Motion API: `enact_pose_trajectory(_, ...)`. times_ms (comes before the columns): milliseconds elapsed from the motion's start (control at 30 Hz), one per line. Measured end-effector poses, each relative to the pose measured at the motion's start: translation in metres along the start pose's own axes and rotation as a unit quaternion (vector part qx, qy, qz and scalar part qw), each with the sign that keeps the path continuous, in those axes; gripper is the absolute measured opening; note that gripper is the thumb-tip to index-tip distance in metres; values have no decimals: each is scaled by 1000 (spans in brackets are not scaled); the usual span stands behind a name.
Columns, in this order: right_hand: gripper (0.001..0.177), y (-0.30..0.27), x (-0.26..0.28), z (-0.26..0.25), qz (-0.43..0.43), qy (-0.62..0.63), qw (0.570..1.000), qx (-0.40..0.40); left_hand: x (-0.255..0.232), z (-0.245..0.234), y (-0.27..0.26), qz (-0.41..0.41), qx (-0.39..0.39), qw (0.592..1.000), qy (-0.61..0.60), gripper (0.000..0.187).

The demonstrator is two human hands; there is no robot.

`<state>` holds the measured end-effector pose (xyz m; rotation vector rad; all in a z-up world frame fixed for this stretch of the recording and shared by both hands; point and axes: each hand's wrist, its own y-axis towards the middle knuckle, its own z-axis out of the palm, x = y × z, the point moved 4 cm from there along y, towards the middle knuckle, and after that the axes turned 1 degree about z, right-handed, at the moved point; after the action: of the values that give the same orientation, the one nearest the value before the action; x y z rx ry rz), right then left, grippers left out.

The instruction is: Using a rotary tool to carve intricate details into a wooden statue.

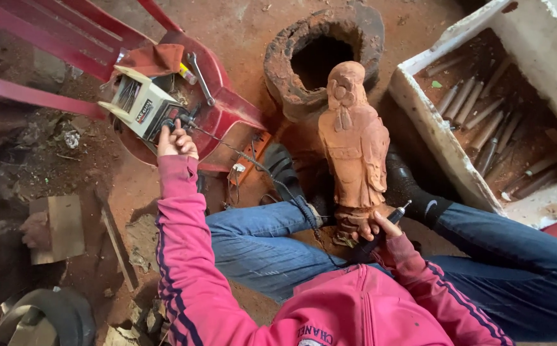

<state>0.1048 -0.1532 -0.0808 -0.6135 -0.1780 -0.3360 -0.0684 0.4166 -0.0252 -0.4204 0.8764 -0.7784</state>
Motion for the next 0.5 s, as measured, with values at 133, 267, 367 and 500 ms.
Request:
enact_pose_trajectory(133,43,4,-1,-9,4,4,1000,3,-6,-14,16,-15,7,1000,-15,31)
enact_pose_trajectory(267,42,5,1,-4,12,5,1000,4,-10,-22,25,22,-34,999,13,25)
enact_pose_trajectory(367,42,7,1,-6,13,6,1000,-1,-6,-11,15,30,-21,999,15,29)
enact_pose_trajectory(500,42,10,-6,-20,7,-18,1000,-1,-11,-28,31,33,-24,999,36,33)
